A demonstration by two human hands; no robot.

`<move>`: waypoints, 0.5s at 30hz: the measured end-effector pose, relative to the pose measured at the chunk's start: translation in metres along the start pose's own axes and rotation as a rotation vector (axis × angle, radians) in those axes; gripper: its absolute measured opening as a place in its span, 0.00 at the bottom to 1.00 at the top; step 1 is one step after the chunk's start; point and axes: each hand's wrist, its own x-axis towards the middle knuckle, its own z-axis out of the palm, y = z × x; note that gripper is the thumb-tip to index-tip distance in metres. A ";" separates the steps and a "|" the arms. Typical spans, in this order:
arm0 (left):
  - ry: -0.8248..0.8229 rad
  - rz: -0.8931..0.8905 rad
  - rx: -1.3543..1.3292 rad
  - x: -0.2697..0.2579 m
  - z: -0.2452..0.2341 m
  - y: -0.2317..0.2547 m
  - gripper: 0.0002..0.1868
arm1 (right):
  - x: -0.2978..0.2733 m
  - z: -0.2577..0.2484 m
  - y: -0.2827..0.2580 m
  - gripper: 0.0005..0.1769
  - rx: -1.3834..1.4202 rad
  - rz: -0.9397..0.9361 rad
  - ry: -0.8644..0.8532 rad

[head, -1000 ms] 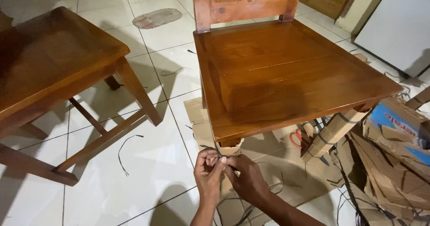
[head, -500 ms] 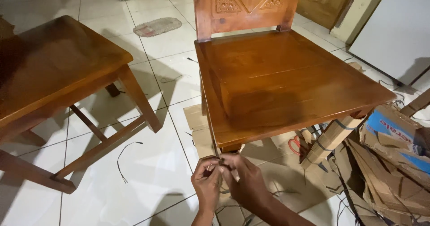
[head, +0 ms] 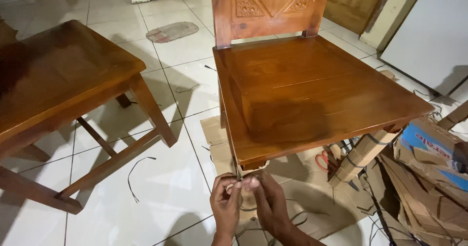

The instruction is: Wrapping wooden chair legs with cardboard and securing them with string using scissors

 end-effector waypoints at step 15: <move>0.096 -0.654 -0.346 0.039 0.039 0.047 0.24 | 0.000 -0.005 -0.008 0.21 0.044 -0.071 -0.168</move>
